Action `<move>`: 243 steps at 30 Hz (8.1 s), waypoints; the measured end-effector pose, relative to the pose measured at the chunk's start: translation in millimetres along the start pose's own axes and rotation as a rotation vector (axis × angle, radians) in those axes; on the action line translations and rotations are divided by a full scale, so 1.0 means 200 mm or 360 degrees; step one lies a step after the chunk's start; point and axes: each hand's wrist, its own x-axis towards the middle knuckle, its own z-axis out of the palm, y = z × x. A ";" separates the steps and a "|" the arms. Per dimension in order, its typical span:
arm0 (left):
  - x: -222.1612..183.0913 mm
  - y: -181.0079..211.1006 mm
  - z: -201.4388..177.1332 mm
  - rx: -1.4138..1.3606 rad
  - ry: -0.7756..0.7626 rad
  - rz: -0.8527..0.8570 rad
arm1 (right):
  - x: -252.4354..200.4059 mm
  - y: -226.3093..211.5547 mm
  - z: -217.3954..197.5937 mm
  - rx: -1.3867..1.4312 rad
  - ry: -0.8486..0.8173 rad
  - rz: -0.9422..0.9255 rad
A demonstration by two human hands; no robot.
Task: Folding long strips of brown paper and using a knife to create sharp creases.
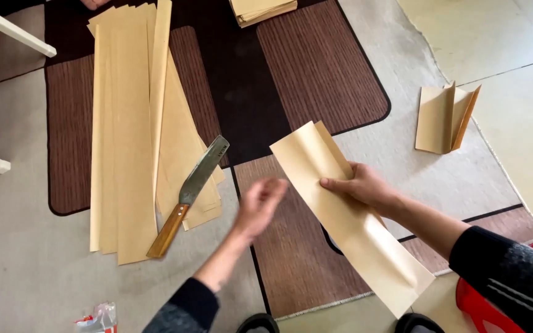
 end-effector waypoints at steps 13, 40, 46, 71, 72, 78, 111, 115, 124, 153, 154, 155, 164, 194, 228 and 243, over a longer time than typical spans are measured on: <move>0.24 0.32 -0.16 0.0051 0.0415 -0.0150 | 0.55 0.68 -0.67 -0.0986 0.0739 0.0001; -0.21 -0.34 0.15 0.0278 0.0371 -0.0048 | -0.16 0.55 -0.10 0.0591 0.0650 0.0030; -0.09 0.01 0.01 -0.0893 0.0298 -0.0742 | -0.14 0.68 -0.11 0.0497 0.0504 0.0026; -0.08 -0.56 0.33 0.1596 -0.0263 0.1280 | 0.02 0.80 0.12 0.0531 0.0362 0.0231; -0.09 -0.56 0.33 0.1590 -0.0311 0.1255 | 0.00 0.79 0.10 0.0329 0.0394 0.0202; -0.12 -0.53 0.35 0.1650 -0.0378 0.1262 | 0.02 0.77 0.08 -0.0265 0.0415 0.0149; -0.09 -0.60 0.03 0.1686 -0.0002 0.1319 | 0.14 0.94 -0.06 0.0534 0.0055 0.0320; -0.09 -0.61 0.03 0.1727 -0.0009 0.1313 | 0.10 0.86 -0.05 0.0508 0.0073 0.0319; 0.03 -0.57 -0.10 0.1441 -0.0051 0.1258 | 0.07 0.84 -0.01 0.0452 0.0199 0.0239; 0.26 -0.54 -0.09 0.1448 0.0269 0.1815 | 0.01 0.79 0.01 0.0295 0.0206 0.0046; 0.25 -0.55 -0.10 0.1439 0.0259 0.1846 | 0.01 0.78 0.01 0.0302 0.0210 0.0056; 0.26 -0.54 -0.11 0.1438 0.0258 0.1843 | 0.02 0.79 0.01 0.0301 0.0210 0.0058; 0.26 -0.54 -0.19 0.1688 0.0120 0.1996 | 0.01 0.78 0.00 0.0318 0.0239 0.0170; 0.09 -0.54 -0.18 0.2053 -0.0126 0.1549 | 0.04 0.80 -0.01 0.0354 0.0213 0.0169; -0.01 0.30 -0.17 0.0231 -0.0919 -0.0007 | -0.33 0.20 0.03 -0.0115 -0.0585 0.0169; 0.14 -0.24 -0.72 0.1233 0.0529 0.0175 | -0.13 0.43 -0.21 0.0444 -0.0192 0.0502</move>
